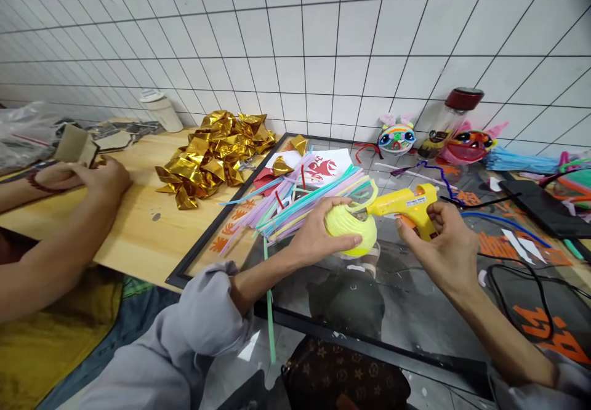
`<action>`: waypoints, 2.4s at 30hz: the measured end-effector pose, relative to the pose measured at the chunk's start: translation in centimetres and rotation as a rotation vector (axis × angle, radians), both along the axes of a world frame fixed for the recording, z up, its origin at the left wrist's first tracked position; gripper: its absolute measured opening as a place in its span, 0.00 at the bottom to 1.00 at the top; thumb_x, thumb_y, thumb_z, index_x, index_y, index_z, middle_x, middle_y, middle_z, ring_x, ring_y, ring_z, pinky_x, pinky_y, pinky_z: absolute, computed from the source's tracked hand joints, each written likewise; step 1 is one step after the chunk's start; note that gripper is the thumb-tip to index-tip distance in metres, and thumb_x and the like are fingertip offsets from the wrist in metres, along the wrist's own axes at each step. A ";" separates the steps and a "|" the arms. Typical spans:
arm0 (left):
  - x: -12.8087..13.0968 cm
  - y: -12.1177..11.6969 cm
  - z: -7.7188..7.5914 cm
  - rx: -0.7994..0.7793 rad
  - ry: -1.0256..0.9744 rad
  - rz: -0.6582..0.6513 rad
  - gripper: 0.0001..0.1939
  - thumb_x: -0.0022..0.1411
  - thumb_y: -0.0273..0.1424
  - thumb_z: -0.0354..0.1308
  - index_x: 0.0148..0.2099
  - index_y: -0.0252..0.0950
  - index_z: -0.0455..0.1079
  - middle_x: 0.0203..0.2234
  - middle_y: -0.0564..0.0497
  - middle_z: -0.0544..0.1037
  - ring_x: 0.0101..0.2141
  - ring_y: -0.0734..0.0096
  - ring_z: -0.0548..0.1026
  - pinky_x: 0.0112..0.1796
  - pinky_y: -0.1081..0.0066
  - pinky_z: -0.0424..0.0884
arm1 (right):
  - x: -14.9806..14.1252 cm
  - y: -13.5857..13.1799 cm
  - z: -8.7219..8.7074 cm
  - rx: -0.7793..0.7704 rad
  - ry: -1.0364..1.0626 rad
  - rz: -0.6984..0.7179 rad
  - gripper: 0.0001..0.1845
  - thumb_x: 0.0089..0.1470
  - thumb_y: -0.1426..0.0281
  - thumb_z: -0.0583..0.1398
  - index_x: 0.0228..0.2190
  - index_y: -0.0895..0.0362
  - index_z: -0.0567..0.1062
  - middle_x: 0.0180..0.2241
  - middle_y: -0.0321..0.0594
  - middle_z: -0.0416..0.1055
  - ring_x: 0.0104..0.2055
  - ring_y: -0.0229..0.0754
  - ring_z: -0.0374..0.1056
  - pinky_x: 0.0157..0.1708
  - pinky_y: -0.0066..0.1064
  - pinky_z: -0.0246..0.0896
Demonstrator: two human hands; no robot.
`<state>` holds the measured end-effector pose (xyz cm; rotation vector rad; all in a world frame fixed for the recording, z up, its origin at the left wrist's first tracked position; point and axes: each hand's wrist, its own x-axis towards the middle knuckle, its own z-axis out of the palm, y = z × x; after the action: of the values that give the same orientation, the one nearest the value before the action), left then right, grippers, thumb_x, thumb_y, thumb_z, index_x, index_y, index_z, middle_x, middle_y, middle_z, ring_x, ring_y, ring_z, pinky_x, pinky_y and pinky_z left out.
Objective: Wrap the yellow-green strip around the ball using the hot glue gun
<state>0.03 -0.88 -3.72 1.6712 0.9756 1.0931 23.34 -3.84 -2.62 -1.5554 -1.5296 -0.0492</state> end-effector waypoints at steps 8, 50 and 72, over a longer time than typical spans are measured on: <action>0.0 -0.4 0.5 0.051 0.043 -0.002 0.35 0.48 0.35 0.74 0.57 0.35 0.69 0.57 0.42 0.75 0.57 0.54 0.74 0.61 0.57 0.68 | -0.5 0.0 0.1 0.009 -0.038 -0.029 0.22 0.49 0.48 0.64 0.35 0.52 0.70 0.29 0.41 0.75 0.27 0.46 0.72 0.26 0.35 0.66; -0.4 0.1 0.5 -0.038 0.063 0.001 0.38 0.46 0.39 0.73 0.59 0.35 0.70 0.57 0.42 0.76 0.57 0.50 0.74 0.61 0.55 0.67 | -1.0 0.3 -1.1 0.112 -0.021 0.022 0.19 0.50 0.54 0.66 0.36 0.53 0.70 0.31 0.41 0.77 0.26 0.46 0.73 0.27 0.36 0.68; -0.7 0.3 0.8 -0.082 0.058 -0.045 0.40 0.44 0.40 0.73 0.59 0.34 0.69 0.57 0.42 0.75 0.57 0.49 0.74 0.60 0.57 0.68 | -0.7 0.3 -0.8 0.230 -0.168 0.038 0.15 0.56 0.57 0.64 0.36 0.53 0.70 0.30 0.40 0.77 0.27 0.45 0.74 0.25 0.34 0.65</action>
<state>-0.67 -0.57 -2.96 1.6578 1.0023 0.9670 22.61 -3.54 -3.45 -1.3662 -1.6210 -0.3297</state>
